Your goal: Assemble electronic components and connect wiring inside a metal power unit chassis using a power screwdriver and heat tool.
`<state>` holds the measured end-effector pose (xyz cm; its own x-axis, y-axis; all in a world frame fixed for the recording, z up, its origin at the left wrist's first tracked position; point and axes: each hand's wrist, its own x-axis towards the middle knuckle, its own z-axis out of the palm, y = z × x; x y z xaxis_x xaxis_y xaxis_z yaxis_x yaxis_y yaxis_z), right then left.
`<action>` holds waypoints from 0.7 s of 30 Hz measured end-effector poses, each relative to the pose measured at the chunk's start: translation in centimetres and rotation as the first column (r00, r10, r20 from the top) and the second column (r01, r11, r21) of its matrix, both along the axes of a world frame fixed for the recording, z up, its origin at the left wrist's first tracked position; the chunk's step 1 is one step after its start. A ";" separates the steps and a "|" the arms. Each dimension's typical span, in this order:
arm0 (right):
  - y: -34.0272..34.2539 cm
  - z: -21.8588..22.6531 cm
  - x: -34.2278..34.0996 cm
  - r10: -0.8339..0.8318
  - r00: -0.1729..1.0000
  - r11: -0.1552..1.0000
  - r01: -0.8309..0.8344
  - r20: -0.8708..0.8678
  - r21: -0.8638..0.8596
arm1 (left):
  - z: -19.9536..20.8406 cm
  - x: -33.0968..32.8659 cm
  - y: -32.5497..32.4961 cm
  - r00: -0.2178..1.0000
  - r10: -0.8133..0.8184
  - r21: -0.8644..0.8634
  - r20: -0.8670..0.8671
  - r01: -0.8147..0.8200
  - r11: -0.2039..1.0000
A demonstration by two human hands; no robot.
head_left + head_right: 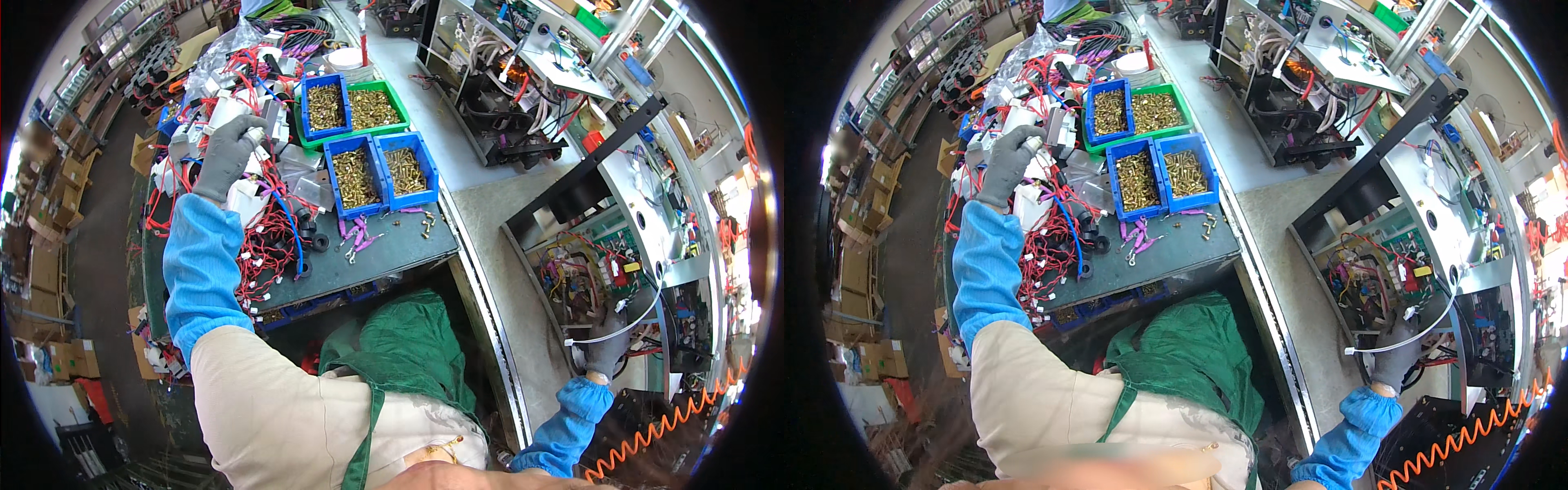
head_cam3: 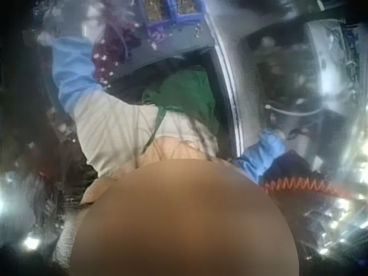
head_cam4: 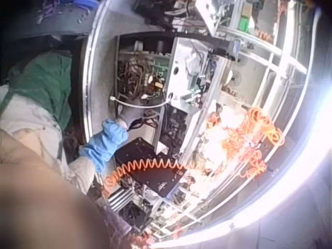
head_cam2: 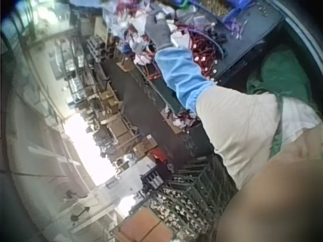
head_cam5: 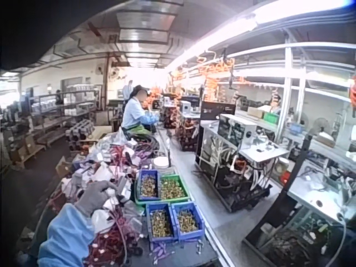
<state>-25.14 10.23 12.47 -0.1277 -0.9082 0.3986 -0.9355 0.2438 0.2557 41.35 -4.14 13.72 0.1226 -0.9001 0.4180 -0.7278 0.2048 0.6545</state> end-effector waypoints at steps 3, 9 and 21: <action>-0.6 -0.5 -0.8 -0.018 1.000 1.000 0.018 -0.010 0.006 | 1.4 -0.8 0.1 0.937 0.067 -0.113 -0.344 -0.112 0.987; 0.0 -1.0 -1.5 0.046 0.999 0.995 -0.045 0.011 -0.084 | 9.5 -2.9 -0.5 0.848 -0.270 -0.423 -0.456 0.061 0.904; -1.5 -0.6 16.1 0.134 -0.171 0.849 -0.489 0.976 -0.202 | 7.0 -27.3 3.5 0.422 -0.900 -0.233 -0.108 0.869 0.436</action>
<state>-9.07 8.71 11.89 0.1246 -0.9918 0.0272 -0.1783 -0.0494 -0.9827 14.10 -0.68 20.72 -0.6235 -0.5006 0.6005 0.0388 0.7474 0.6632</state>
